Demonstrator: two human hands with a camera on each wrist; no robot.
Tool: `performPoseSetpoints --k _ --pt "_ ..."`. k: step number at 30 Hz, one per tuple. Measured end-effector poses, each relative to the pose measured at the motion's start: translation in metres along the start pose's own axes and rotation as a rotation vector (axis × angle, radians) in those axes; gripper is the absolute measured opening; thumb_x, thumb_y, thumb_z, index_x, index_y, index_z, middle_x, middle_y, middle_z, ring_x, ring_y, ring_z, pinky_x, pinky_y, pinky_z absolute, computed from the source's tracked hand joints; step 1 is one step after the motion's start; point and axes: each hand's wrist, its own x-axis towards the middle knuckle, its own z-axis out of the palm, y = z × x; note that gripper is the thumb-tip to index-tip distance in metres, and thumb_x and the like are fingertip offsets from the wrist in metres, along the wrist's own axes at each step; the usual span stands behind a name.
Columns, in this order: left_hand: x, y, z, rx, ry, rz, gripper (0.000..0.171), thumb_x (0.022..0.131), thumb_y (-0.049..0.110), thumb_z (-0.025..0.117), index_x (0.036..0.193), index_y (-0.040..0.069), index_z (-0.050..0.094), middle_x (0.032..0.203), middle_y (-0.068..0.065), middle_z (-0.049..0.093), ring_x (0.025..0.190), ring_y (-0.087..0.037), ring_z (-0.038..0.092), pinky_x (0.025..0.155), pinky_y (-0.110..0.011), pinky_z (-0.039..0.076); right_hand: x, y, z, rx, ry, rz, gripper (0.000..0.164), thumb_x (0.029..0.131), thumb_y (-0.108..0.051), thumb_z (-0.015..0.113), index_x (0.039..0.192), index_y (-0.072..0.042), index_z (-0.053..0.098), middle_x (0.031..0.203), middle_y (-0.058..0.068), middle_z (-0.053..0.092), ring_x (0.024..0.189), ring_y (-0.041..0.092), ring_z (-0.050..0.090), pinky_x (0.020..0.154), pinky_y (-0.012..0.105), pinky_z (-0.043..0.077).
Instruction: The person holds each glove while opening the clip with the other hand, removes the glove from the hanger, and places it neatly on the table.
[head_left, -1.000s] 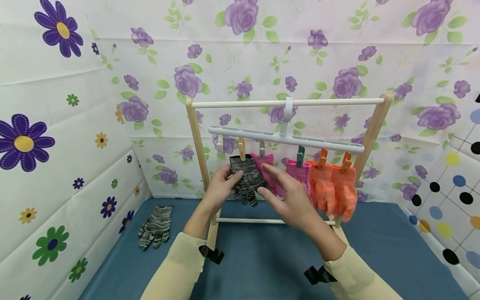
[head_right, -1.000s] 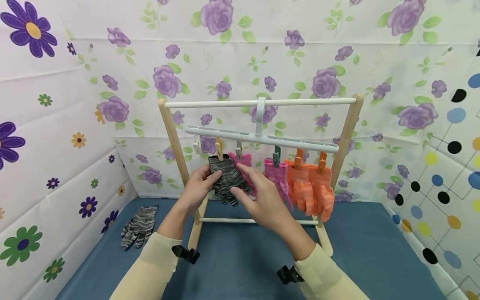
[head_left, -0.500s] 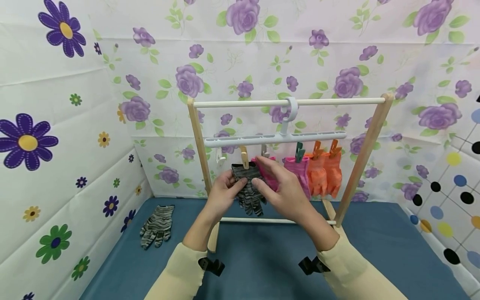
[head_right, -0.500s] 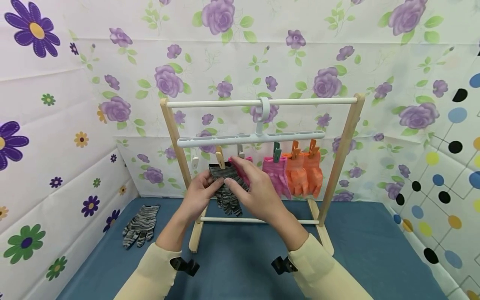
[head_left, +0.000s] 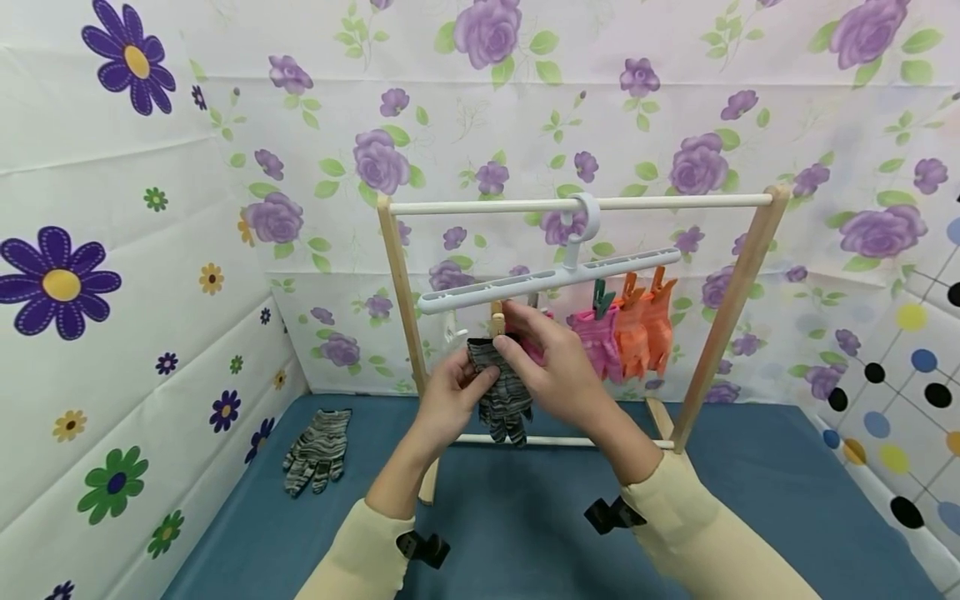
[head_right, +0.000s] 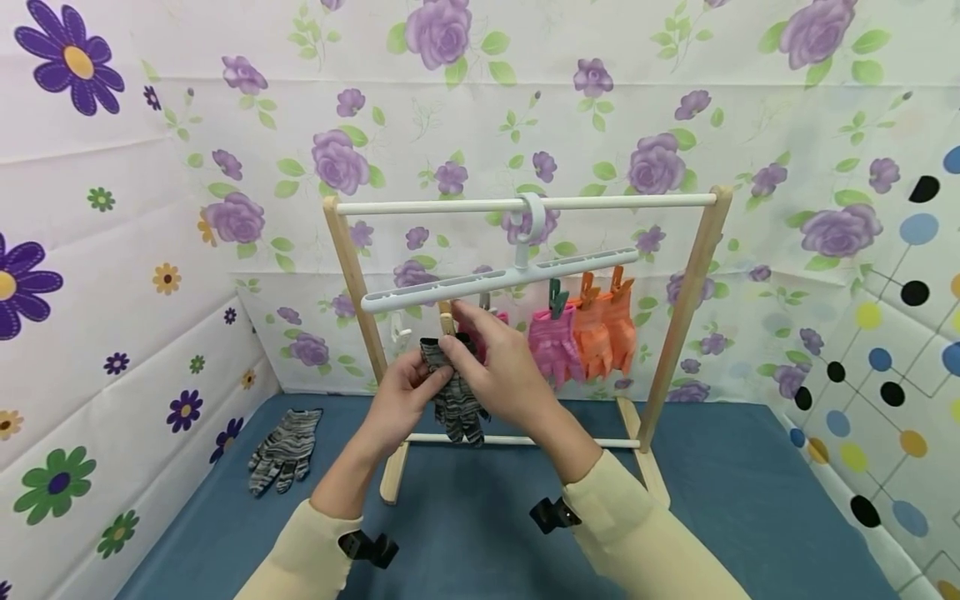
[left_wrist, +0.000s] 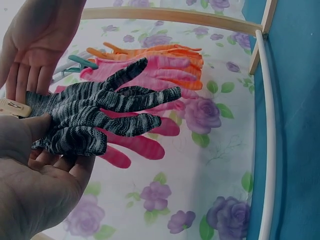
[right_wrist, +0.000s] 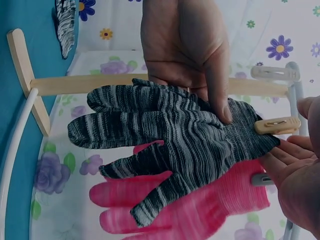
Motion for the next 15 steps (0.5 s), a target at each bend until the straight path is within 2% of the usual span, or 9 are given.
performPoseSetpoints --k 8,11,15 --pt "-0.006 0.000 0.004 -0.036 -0.022 -0.010 0.032 0.111 0.014 0.059 0.141 0.003 0.063 0.123 -0.014 0.074 0.111 -0.025 0.071 0.090 -0.033 0.057 0.007 0.000 0.006 0.010 0.033 0.044 0.041 0.110 -0.017 0.062 0.148 -0.002 0.058 0.124 0.015 0.073 0.106 0.021 0.072 0.088 0.036 0.060" --pt "-0.009 0.000 0.005 -0.046 -0.025 -0.014 0.031 0.111 0.012 0.059 0.140 0.002 0.063 0.121 -0.014 0.074 0.110 -0.024 0.070 0.089 -0.032 0.057 0.007 0.000 0.006 0.041 0.044 0.076 0.035 0.111 -0.017 0.059 0.143 -0.002 0.062 0.121 0.013 0.074 0.099 0.023 0.071 0.083 0.032 0.059" --pt "-0.011 -0.002 0.007 -0.049 -0.022 -0.012 0.030 0.111 0.012 0.059 0.138 -0.001 0.063 0.118 -0.016 0.074 0.103 -0.020 0.070 0.085 -0.029 0.056 0.007 0.000 0.006 0.082 0.054 0.105 0.032 0.112 -0.017 0.058 0.138 -0.001 0.065 0.121 0.010 0.075 0.101 0.024 0.071 0.083 0.030 0.057"
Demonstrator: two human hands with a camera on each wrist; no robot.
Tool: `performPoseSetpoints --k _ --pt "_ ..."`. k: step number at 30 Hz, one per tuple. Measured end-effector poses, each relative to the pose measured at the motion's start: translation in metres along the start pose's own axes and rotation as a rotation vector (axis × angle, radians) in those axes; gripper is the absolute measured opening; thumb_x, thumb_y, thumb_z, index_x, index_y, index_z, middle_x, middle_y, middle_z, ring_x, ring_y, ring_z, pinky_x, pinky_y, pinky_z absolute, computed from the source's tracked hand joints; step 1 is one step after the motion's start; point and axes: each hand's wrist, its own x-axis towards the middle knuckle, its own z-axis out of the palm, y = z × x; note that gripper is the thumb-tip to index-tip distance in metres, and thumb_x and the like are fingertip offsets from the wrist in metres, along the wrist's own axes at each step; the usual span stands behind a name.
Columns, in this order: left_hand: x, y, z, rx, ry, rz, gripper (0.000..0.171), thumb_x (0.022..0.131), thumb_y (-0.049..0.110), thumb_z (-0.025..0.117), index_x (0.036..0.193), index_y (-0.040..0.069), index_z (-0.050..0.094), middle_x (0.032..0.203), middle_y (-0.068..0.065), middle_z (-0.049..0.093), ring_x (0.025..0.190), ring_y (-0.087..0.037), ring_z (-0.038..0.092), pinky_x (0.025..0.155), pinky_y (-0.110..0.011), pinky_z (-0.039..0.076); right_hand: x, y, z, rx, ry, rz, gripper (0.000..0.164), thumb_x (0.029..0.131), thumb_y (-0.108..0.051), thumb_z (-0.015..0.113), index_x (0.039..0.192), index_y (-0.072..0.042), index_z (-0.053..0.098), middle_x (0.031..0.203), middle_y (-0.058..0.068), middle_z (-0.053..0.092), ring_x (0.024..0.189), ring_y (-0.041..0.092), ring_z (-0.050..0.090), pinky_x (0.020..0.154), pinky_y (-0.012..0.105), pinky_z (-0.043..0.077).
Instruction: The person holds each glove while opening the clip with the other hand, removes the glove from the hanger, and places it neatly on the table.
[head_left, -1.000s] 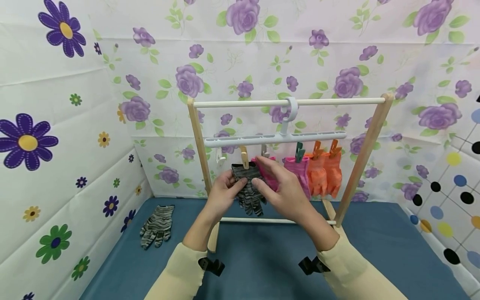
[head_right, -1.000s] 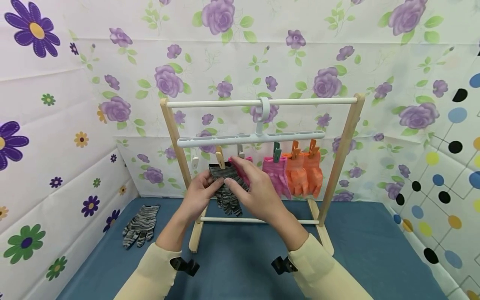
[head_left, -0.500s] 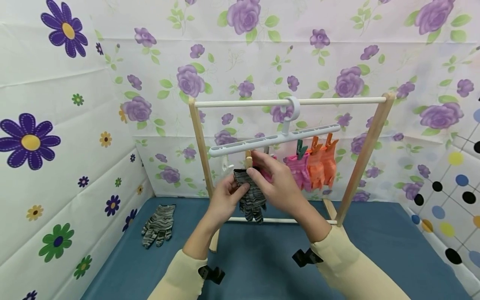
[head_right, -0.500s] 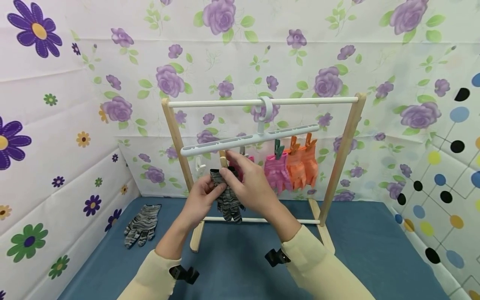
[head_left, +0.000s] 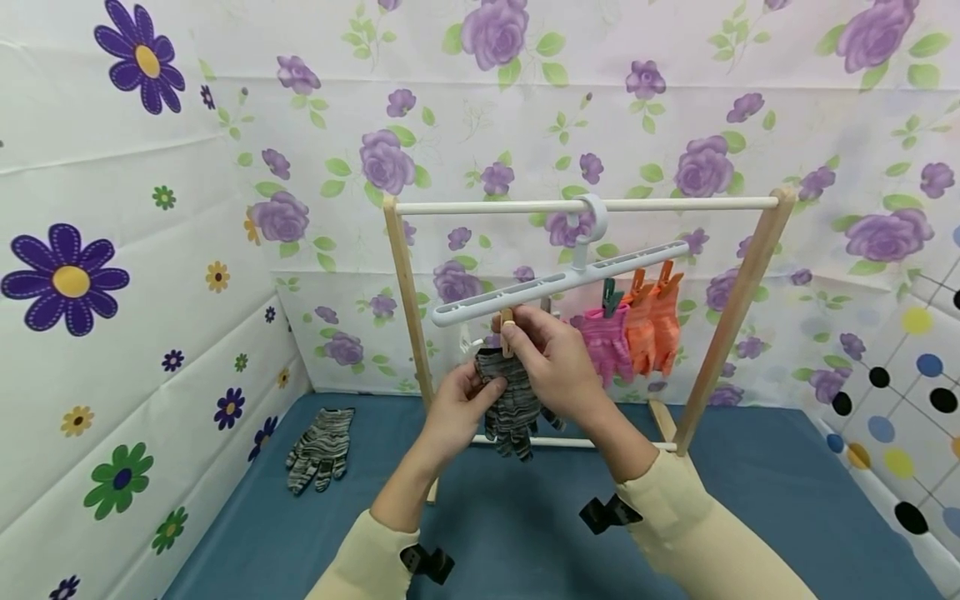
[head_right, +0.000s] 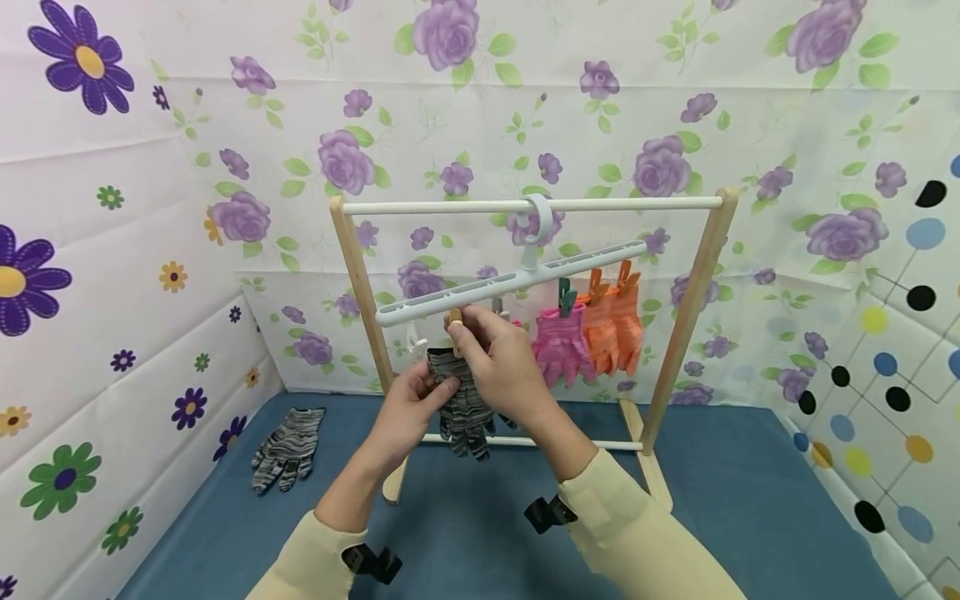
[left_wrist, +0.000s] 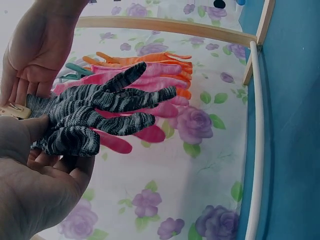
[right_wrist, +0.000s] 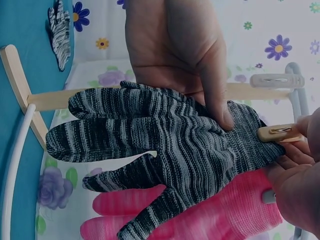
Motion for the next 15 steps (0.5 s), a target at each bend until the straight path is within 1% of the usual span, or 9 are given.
performPoseSetpoints --k 1,6,10,13,15 --pt "-0.0002 -0.0009 0.0006 -0.001 0.002 -0.001 0.030 0.111 0.012 0.059 0.137 -0.002 0.063 0.117 -0.017 0.074 0.102 -0.019 0.070 0.085 -0.029 0.056 -0.0002 0.0001 -0.0003 0.002 0.003 0.005 0.032 0.112 -0.017 0.059 0.138 -0.001 0.066 0.120 0.009 0.075 0.099 0.022 0.071 0.082 0.030 0.057" --pt "-0.0022 -0.0038 0.0027 0.002 0.017 -0.015 0.026 0.111 0.012 0.059 0.133 -0.002 0.065 0.108 -0.017 0.073 0.089 -0.016 0.066 0.076 -0.027 0.052 -0.0003 0.0020 -0.0012 0.004 0.013 0.012 0.030 0.111 -0.016 0.060 0.136 -0.001 0.068 0.121 0.009 0.076 0.106 0.022 0.073 0.087 0.033 0.059" --pt "-0.0042 -0.0045 0.0035 0.010 0.028 -0.030 0.024 0.111 0.012 0.059 0.129 -0.002 0.066 0.100 -0.013 0.071 0.081 -0.016 0.060 0.072 -0.027 0.047 0.0001 0.0024 -0.0010 0.032 0.015 0.016 0.028 0.110 -0.013 0.061 0.132 0.002 0.069 0.121 0.011 0.076 0.113 0.023 0.073 0.095 0.037 0.058" --pt "-0.0056 -0.0044 0.0040 0.017 0.037 -0.042 0.022 0.111 0.012 0.060 0.126 -0.002 0.067 0.094 -0.010 0.069 0.077 -0.016 0.056 0.068 -0.027 0.045 0.0003 0.0020 -0.0010 0.038 0.024 0.023 0.028 0.110 -0.013 0.061 0.130 0.004 0.070 0.120 0.011 0.076 0.113 0.023 0.073 0.096 0.038 0.058" --pt "-0.0063 -0.0048 0.0043 0.019 0.041 -0.046 0.022 0.110 0.012 0.060 0.126 -0.002 0.067 0.095 -0.011 0.069 0.078 -0.016 0.058 0.069 -0.027 0.046 0.0007 0.0022 -0.0010 0.039 0.031 0.026 0.028 0.109 -0.013 0.062 0.129 0.005 0.070 0.119 0.011 0.077 0.113 0.022 0.073 0.097 0.038 0.058"
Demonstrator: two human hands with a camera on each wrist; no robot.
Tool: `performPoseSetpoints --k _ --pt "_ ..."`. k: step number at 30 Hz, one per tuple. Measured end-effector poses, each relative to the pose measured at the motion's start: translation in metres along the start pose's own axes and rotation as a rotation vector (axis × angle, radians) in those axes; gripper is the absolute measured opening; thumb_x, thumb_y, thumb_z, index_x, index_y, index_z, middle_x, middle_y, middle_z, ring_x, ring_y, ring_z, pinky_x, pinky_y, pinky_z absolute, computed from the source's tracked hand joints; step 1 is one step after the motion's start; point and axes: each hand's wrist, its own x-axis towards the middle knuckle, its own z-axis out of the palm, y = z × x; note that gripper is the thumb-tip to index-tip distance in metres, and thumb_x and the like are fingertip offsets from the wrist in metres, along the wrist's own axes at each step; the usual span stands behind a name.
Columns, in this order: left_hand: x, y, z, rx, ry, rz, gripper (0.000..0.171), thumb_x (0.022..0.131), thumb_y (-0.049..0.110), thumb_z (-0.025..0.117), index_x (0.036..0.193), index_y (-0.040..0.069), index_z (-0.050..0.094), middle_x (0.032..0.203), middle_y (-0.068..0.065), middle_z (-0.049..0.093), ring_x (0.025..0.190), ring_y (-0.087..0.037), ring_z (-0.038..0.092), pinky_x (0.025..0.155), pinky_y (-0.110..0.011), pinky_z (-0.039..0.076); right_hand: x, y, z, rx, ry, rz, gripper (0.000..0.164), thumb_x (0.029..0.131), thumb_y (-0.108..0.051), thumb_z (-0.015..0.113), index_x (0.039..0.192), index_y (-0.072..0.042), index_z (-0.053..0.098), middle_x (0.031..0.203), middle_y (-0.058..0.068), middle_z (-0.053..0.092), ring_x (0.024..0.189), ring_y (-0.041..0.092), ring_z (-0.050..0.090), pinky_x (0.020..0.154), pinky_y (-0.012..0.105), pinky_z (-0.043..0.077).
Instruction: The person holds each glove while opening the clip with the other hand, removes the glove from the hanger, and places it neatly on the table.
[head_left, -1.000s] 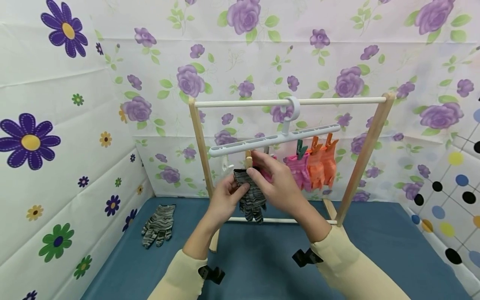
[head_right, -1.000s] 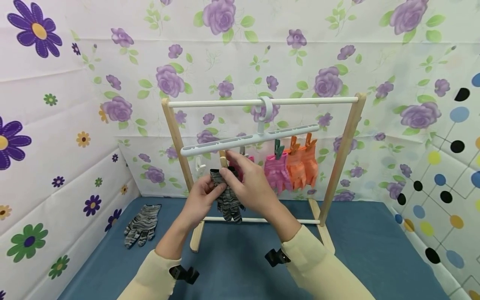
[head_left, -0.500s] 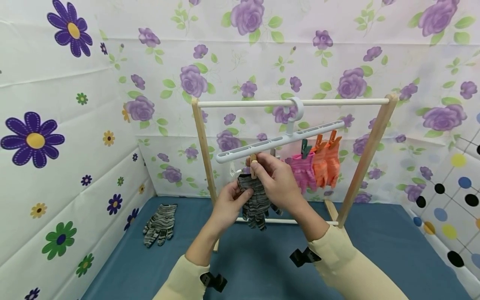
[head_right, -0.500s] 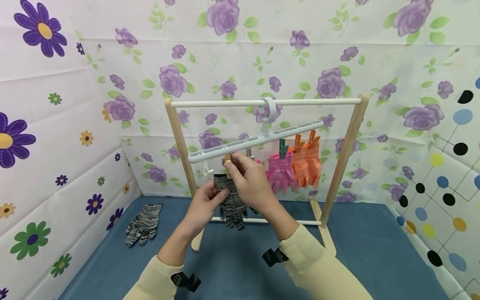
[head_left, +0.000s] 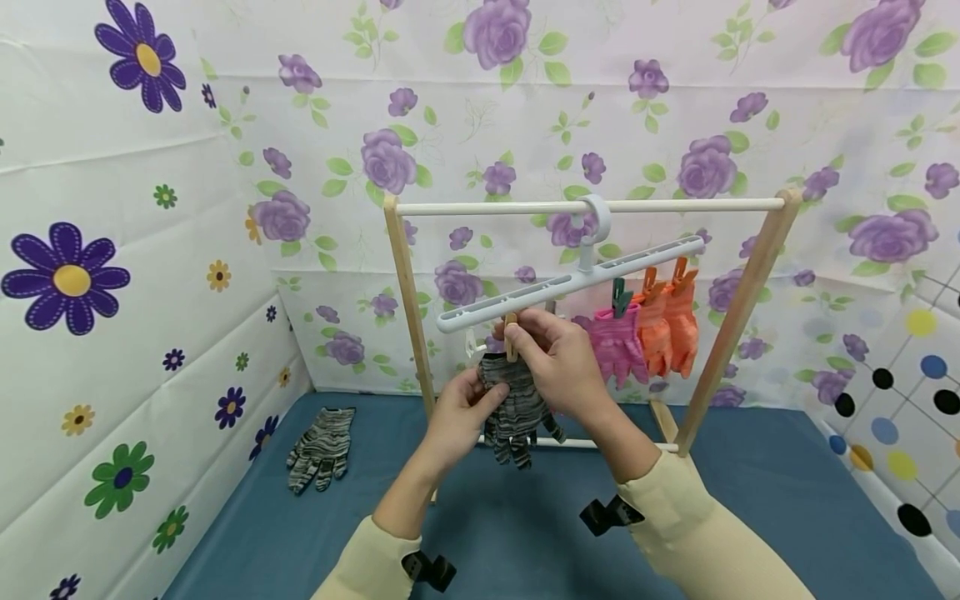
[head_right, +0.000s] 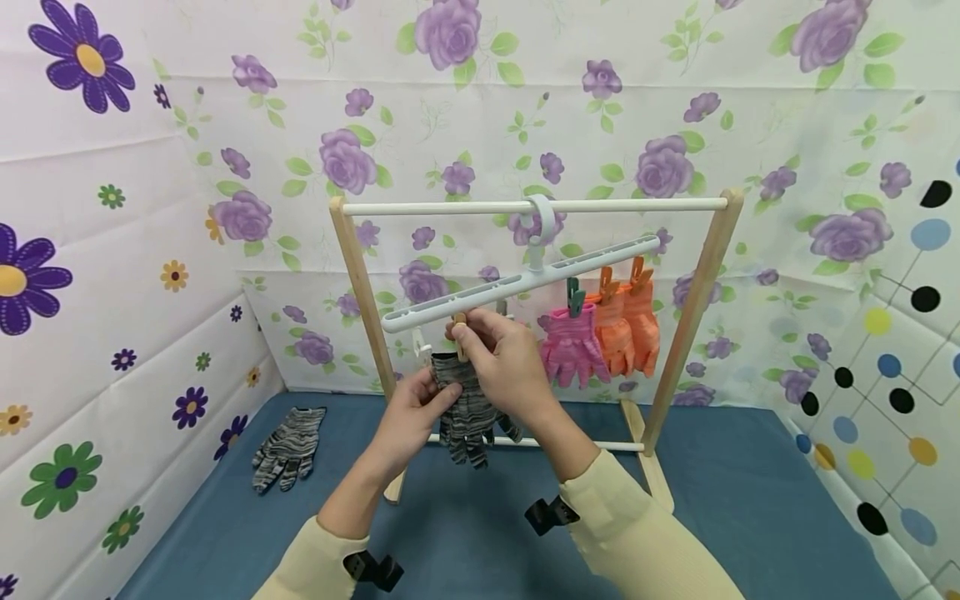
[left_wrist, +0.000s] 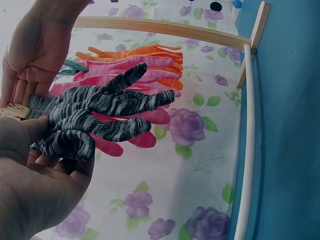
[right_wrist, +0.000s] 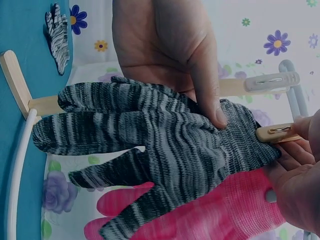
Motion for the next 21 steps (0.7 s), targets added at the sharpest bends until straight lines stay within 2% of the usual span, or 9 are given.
performPoseSetpoints --k 5,9,14,21 --pt "-0.002 -0.002 0.000 -0.014 -0.006 -0.002 0.024 0.110 0.010 0.060 0.131 -0.002 0.065 0.108 -0.016 0.074 0.090 -0.017 0.067 0.076 -0.028 0.054 0.001 0.001 0.000 0.005 0.011 0.001 0.027 0.109 -0.013 0.063 0.127 0.005 0.071 0.118 0.011 0.077 0.113 0.022 0.073 0.097 0.038 0.057" --pt "-0.003 -0.004 0.000 -0.028 -0.020 -0.008 0.026 0.110 0.011 0.060 0.132 -0.003 0.064 0.113 -0.019 0.074 0.096 -0.018 0.069 0.080 -0.028 0.056 0.001 0.001 0.000 0.006 0.013 0.000 0.026 0.109 -0.013 0.063 0.126 0.005 0.071 0.117 0.011 0.077 0.113 0.022 0.073 0.096 0.038 0.058" --pt "-0.003 -0.008 -0.001 -0.029 -0.034 -0.002 0.026 0.110 0.011 0.060 0.132 -0.004 0.064 0.112 -0.019 0.074 0.095 -0.018 0.069 0.080 -0.029 0.056 0.001 0.001 0.000 -0.010 0.016 0.004 0.027 0.109 -0.014 0.064 0.128 0.002 0.071 0.116 0.009 0.078 0.108 0.021 0.074 0.090 0.033 0.059" --pt "-0.007 -0.011 -0.003 0.004 -0.030 -0.020 0.024 0.111 0.014 0.059 0.127 -0.003 0.065 0.103 -0.017 0.073 0.084 -0.016 0.064 0.072 -0.027 0.051 0.000 0.001 -0.001 0.003 0.015 0.006 0.024 0.108 -0.013 0.064 0.127 -0.001 0.072 0.116 0.009 0.078 0.107 0.022 0.074 0.087 0.031 0.059"
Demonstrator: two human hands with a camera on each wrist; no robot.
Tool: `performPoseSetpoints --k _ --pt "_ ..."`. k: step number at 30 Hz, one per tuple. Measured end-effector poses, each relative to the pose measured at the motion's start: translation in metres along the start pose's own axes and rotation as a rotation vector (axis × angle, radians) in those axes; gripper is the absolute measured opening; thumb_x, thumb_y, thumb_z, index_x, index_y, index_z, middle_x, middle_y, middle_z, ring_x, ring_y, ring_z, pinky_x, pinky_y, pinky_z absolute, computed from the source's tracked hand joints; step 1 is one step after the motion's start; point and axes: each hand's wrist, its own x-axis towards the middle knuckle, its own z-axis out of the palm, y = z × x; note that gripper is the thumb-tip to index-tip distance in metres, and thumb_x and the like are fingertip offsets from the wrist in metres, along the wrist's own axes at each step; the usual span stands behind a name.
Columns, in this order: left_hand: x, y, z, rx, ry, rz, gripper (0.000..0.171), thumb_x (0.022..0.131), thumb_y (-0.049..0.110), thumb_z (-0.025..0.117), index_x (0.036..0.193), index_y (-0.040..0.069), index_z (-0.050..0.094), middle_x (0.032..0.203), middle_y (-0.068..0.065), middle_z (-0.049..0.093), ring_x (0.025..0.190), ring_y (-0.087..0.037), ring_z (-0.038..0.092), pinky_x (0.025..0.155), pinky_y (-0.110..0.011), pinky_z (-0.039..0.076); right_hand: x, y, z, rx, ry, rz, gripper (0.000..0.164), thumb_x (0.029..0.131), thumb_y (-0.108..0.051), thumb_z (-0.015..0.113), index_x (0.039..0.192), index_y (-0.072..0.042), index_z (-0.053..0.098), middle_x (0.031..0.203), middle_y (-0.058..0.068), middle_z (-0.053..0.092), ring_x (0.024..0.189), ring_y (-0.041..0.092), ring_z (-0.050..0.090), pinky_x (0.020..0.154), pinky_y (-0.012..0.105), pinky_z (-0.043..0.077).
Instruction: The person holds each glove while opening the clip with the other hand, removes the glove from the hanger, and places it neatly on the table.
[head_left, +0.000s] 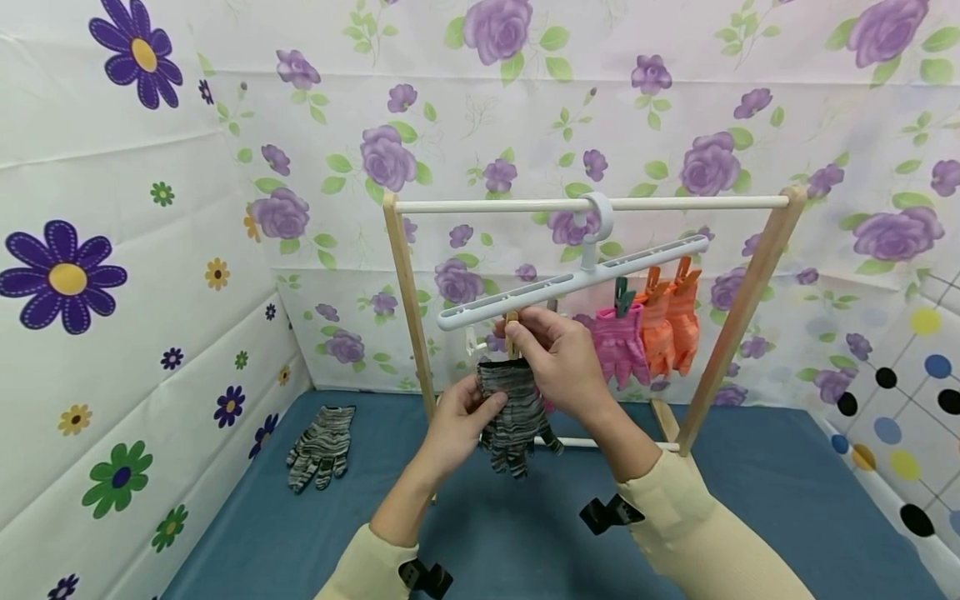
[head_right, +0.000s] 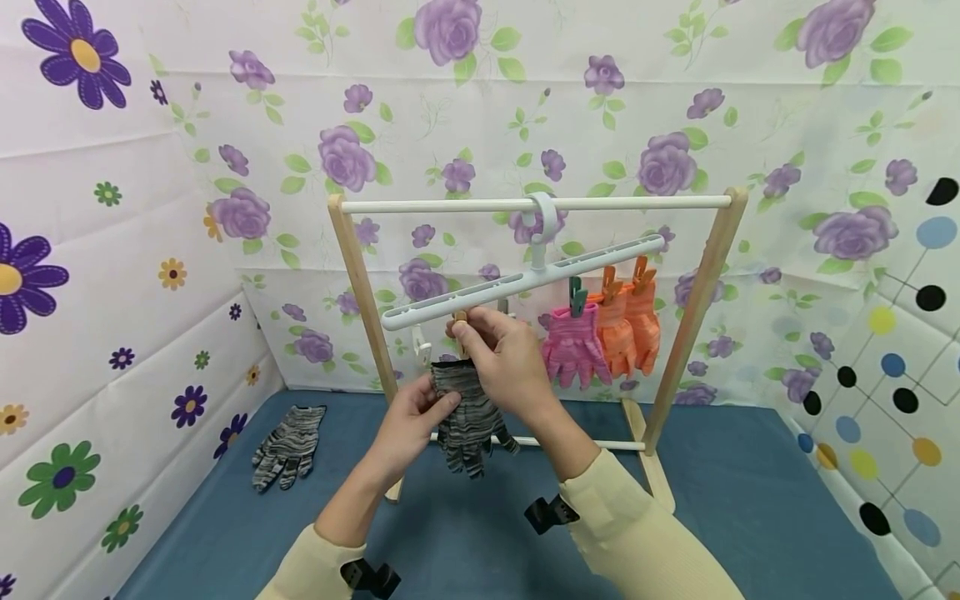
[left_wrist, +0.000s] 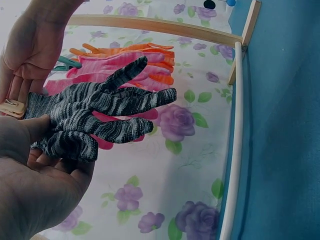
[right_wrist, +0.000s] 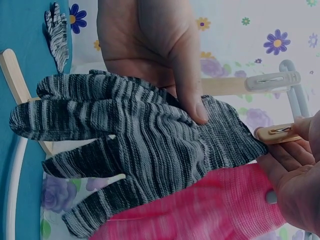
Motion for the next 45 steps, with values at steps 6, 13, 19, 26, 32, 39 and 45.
performPoseSetpoints --k 6,13,19,26,32,39,45 --pt "-0.006 -0.004 -0.002 0.030 0.002 -0.001 0.019 0.111 0.015 0.059 0.117 -0.001 0.066 0.090 -0.011 0.068 0.073 -0.015 0.055 0.066 -0.027 0.045 -0.001 -0.001 -0.002 -0.005 0.007 0.005 0.023 0.108 -0.016 0.064 0.123 -0.001 0.074 0.107 0.009 0.078 0.085 0.024 0.069 0.067 0.027 0.053" --pt "-0.014 -0.005 -0.006 0.014 -0.027 -0.004 0.019 0.112 0.015 0.058 0.120 -0.001 0.066 0.094 -0.012 0.072 0.078 -0.016 0.064 0.069 -0.028 0.052 -0.002 0.001 -0.002 -0.009 0.006 0.004 0.024 0.108 -0.015 0.064 0.126 0.000 0.073 0.110 0.009 0.078 0.090 0.023 0.071 0.075 0.026 0.057" --pt "-0.023 -0.002 -0.012 -0.013 0.001 -0.058 0.025 0.112 0.016 0.058 0.129 -0.002 0.064 0.106 -0.016 0.073 0.090 -0.018 0.069 0.077 -0.030 0.056 -0.003 0.003 -0.003 -0.036 0.009 -0.013 0.027 0.108 -0.015 0.065 0.130 -0.001 0.072 0.112 0.010 0.078 0.089 0.025 0.073 0.076 0.027 0.058" --pt "-0.032 0.001 -0.021 0.059 0.036 -0.070 0.018 0.112 0.016 0.059 0.118 0.000 0.066 0.085 -0.010 0.064 0.070 -0.015 0.053 0.066 -0.026 0.044 -0.004 0.003 -0.004 -0.033 0.000 -0.001 0.030 0.108 -0.015 0.066 0.133 -0.002 0.071 0.112 0.012 0.078 0.087 0.025 0.072 0.071 0.026 0.056" --pt "-0.038 0.004 -0.034 0.073 0.064 -0.058 0.017 0.111 0.016 0.059 0.111 -0.001 0.062 0.078 -0.003 0.053 0.066 -0.012 0.045 0.064 -0.026 0.040 -0.003 0.005 -0.004 -0.025 0.001 -0.004 0.031 0.107 -0.014 0.067 0.134 0.000 0.070 0.113 0.014 0.077 0.094 0.032 0.074 0.078 0.026 0.058" --pt "-0.044 0.009 -0.055 0.086 0.122 -0.089 0.021 0.111 0.019 0.060 0.121 0.001 0.065 0.085 -0.010 0.061 0.069 -0.016 0.046 0.064 -0.029 0.040 -0.002 0.005 -0.002 -0.015 0.009 -0.009 0.034 0.106 -0.011 0.067 0.138 -0.001 0.068 0.124 0.012 0.075 0.108 0.023 0.075 0.092 0.031 0.059" --pt "-0.048 0.017 -0.075 0.122 0.200 -0.098 0.023 0.110 0.022 0.062 0.112 0.000 0.063 0.074 -0.007 0.047 0.059 -0.013 0.036 0.058 -0.029 0.035 -0.001 0.006 -0.003 -0.020 0.009 -0.002 0.035 0.106 -0.010 0.067 0.140 -0.003 0.067 0.128 0.009 0.074 0.117 0.019 0.072 0.098 0.031 0.056"
